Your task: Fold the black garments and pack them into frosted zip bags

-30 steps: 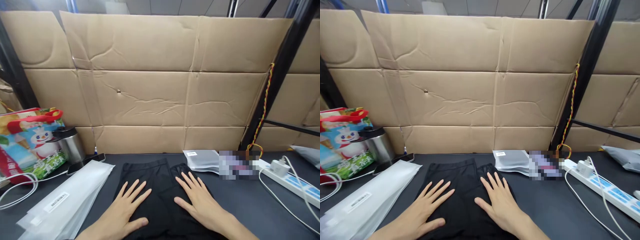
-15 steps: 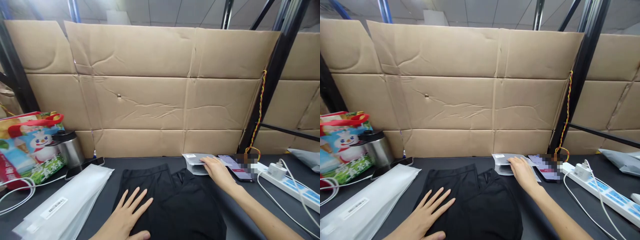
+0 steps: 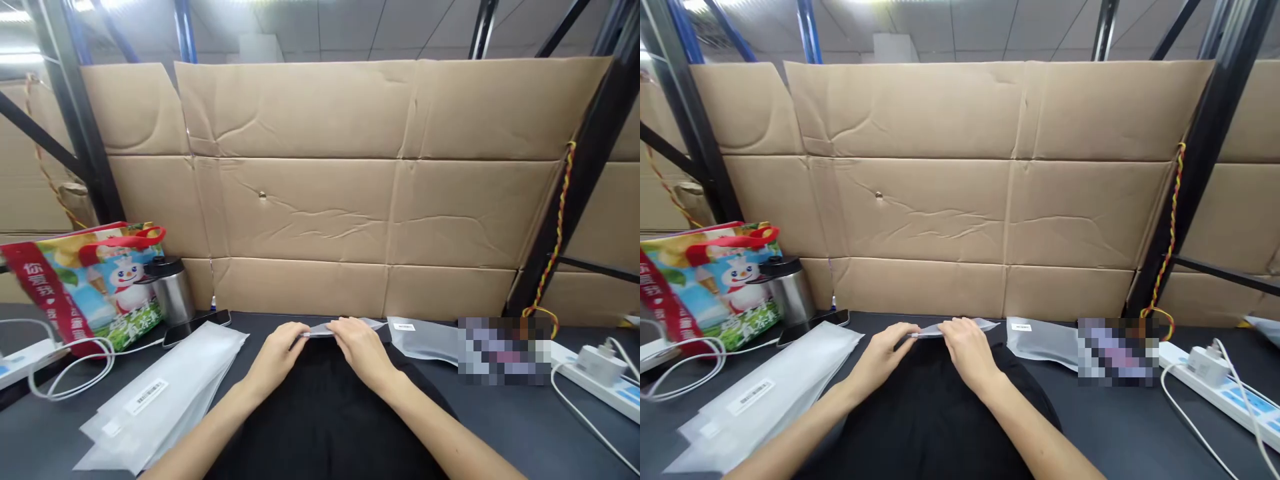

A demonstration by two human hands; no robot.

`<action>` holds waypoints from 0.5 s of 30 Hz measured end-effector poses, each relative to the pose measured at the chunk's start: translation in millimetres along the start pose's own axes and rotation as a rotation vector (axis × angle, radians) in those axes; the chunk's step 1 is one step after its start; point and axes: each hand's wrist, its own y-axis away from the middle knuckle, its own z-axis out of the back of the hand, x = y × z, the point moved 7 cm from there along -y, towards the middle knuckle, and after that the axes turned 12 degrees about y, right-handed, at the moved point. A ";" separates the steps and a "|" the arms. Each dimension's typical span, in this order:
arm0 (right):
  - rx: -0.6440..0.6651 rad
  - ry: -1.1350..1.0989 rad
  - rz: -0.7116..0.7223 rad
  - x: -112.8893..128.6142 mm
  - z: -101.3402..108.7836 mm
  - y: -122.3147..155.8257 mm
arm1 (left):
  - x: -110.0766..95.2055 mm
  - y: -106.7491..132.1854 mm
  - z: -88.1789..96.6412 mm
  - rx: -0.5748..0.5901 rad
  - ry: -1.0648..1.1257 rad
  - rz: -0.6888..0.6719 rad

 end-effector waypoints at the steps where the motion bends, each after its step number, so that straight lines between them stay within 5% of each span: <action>1: -0.009 -0.008 0.006 4.0 0.5 -0.5 | 1.2 0.4 1.2 -0.008 0.013 0.008; 9: -0.080 0.034 0.210 49.1 3.9 -9.2 | 2.6 9.3 -7.5 0.005 0.096 0.041; 15: -0.033 0.219 0.239 30.7 -1.9 5.7 | 10.4 16.4 -3.0 0.076 0.086 0.052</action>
